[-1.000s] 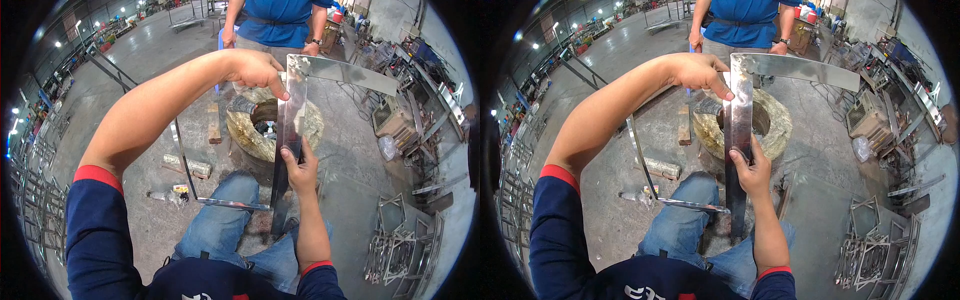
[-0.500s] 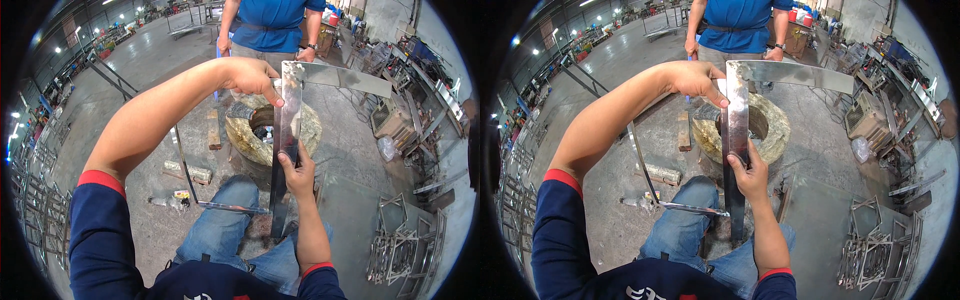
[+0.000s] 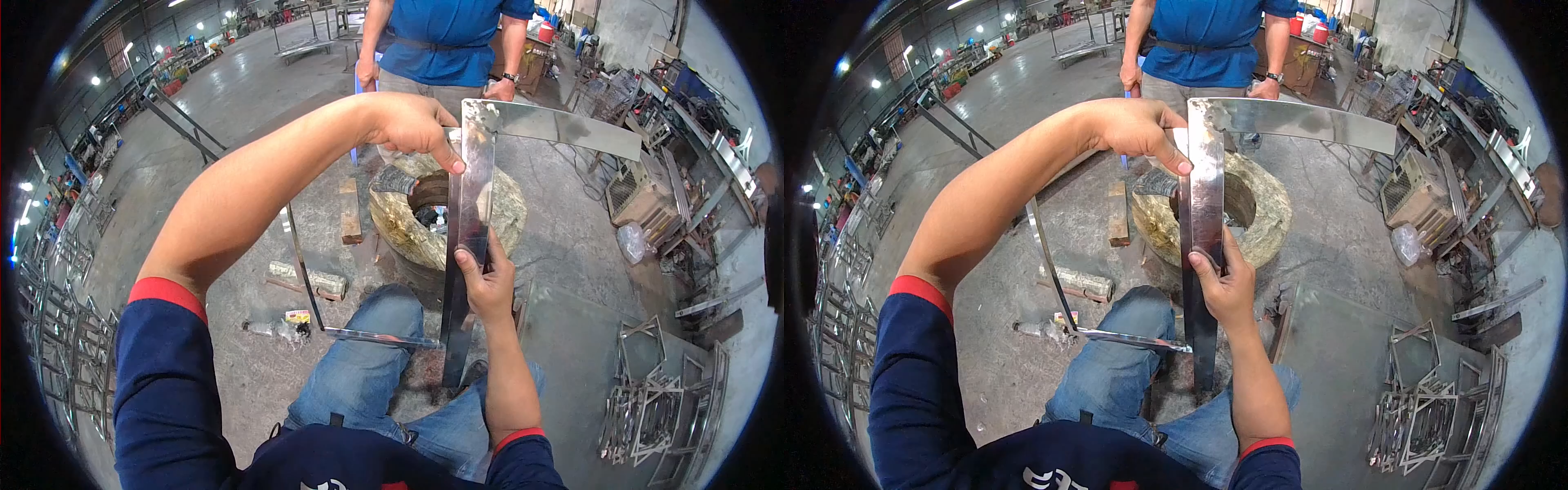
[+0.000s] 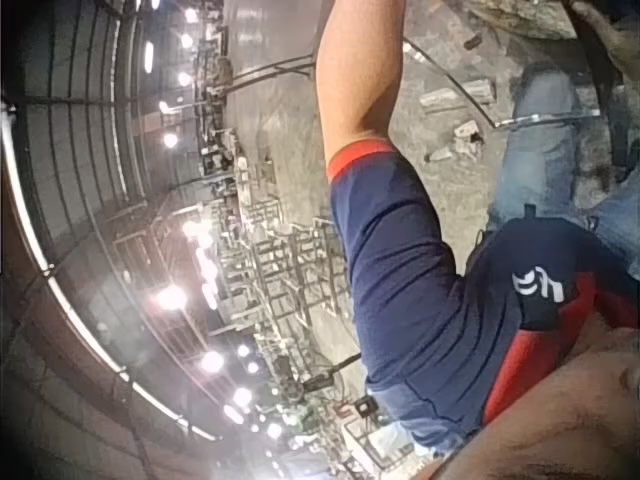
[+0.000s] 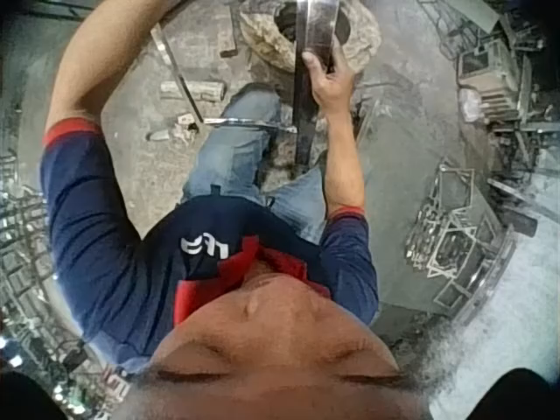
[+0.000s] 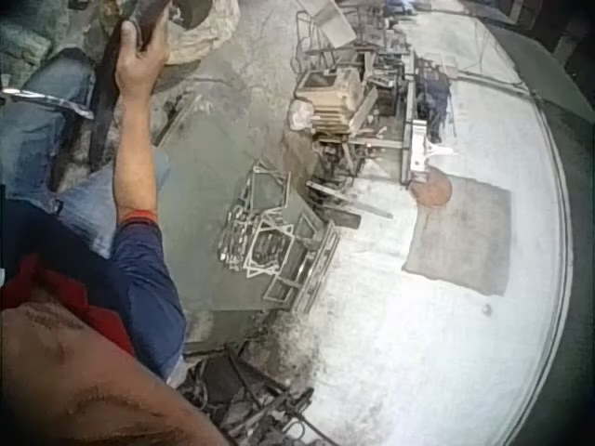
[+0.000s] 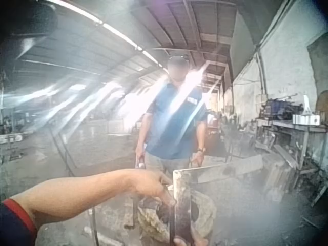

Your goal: The person checks the squareness of a metal frame with a square tool, then adjusts it with a hammer.

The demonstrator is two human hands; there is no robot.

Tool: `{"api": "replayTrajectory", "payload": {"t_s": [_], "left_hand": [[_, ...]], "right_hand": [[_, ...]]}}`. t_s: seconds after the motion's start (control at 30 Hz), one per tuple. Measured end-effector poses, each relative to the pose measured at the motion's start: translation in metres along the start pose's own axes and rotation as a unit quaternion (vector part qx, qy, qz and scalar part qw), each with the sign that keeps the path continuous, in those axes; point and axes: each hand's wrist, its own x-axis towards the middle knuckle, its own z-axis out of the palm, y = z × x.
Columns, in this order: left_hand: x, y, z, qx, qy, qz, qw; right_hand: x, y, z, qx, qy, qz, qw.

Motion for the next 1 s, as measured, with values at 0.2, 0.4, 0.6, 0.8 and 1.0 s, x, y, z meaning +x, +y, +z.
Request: {"api": "replayTrajectory", "payload": {"t_s": [0.2,0.4,0.6,0.8,1.0], "left_hand": [[-0.002,0.005,-0.001,0.000,-0.001,-0.003,1.000],[-0.013,0.019,0.003,0.011,0.035,-0.052,0.998],[-0.009,0.017,0.000,0.021,0.036,-0.043,0.998],[-0.014,0.032,-0.012,-0.020,0.014,-0.064,0.998],[-0.012,0.017,-0.059,-0.089,0.106,-0.005,0.990]], "right_hand": [[0.001,-0.003,0.000,0.010,0.003,0.014,1.000],[0.002,0.002,0.000,0.007,0.006,0.013,1.000],[0.005,0.007,-0.001,0.012,0.000,0.015,1.000],[0.007,0.004,-0.021,-0.018,0.020,0.018,0.999],[0.007,0.031,-0.106,-0.033,0.156,0.075,0.984]]}}
